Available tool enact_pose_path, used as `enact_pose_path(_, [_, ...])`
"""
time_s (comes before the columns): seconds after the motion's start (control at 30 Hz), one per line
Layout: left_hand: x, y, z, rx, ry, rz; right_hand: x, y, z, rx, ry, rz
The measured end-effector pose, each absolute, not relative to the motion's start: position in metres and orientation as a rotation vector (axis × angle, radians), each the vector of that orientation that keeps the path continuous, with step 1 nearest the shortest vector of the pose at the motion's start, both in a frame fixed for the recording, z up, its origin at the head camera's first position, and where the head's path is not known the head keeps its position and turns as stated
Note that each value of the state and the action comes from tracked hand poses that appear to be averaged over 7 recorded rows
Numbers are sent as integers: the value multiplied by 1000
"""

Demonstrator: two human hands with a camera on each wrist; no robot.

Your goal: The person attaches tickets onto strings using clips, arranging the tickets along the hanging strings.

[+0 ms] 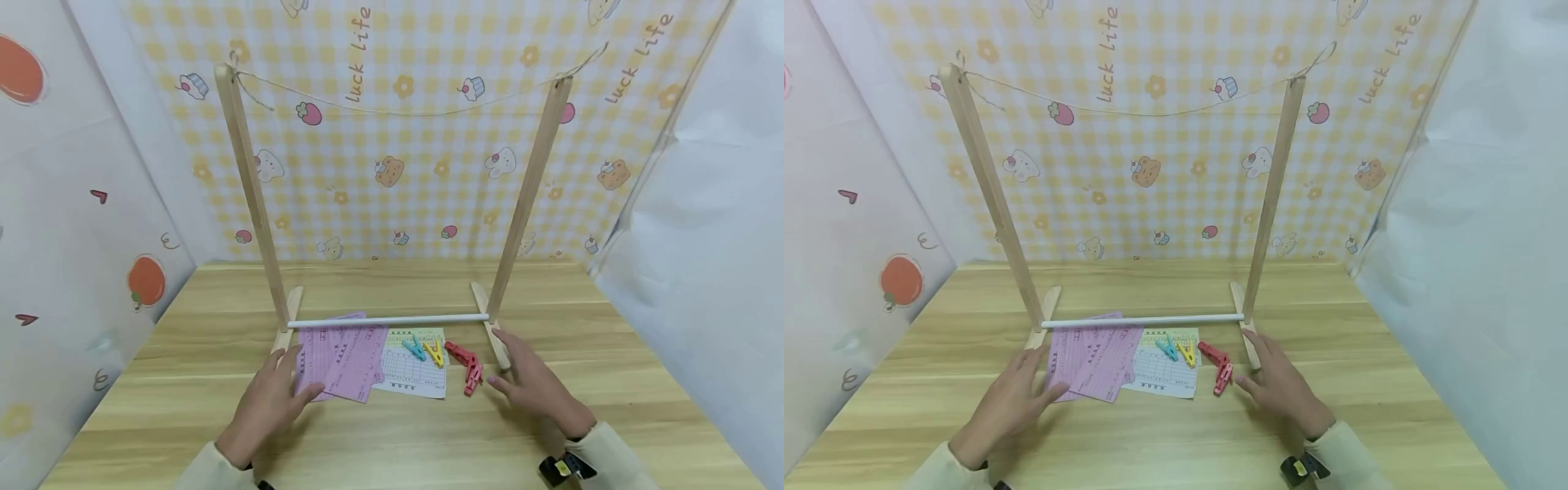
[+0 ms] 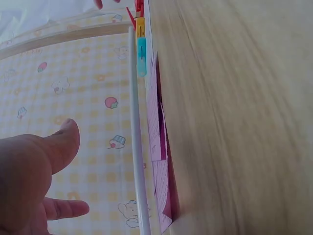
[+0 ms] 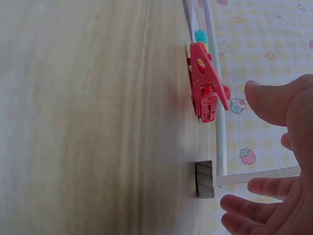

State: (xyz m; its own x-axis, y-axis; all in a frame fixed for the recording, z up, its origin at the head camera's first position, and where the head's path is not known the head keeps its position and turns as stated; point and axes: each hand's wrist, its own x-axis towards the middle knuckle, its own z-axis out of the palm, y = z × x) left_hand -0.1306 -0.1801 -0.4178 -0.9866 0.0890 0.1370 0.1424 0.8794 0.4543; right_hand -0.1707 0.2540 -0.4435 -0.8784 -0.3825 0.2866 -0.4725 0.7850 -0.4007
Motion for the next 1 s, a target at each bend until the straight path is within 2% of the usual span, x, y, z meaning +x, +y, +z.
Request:
enact_pose_path(0.5, [-150,-168,-425,-270,-2970,-763,-175,240,-447,579,-2848,654])
enact_pose_path(1.0, [-167,-149,-420,-234,-3136,-832,-189,230,-434,545,-3029,842])
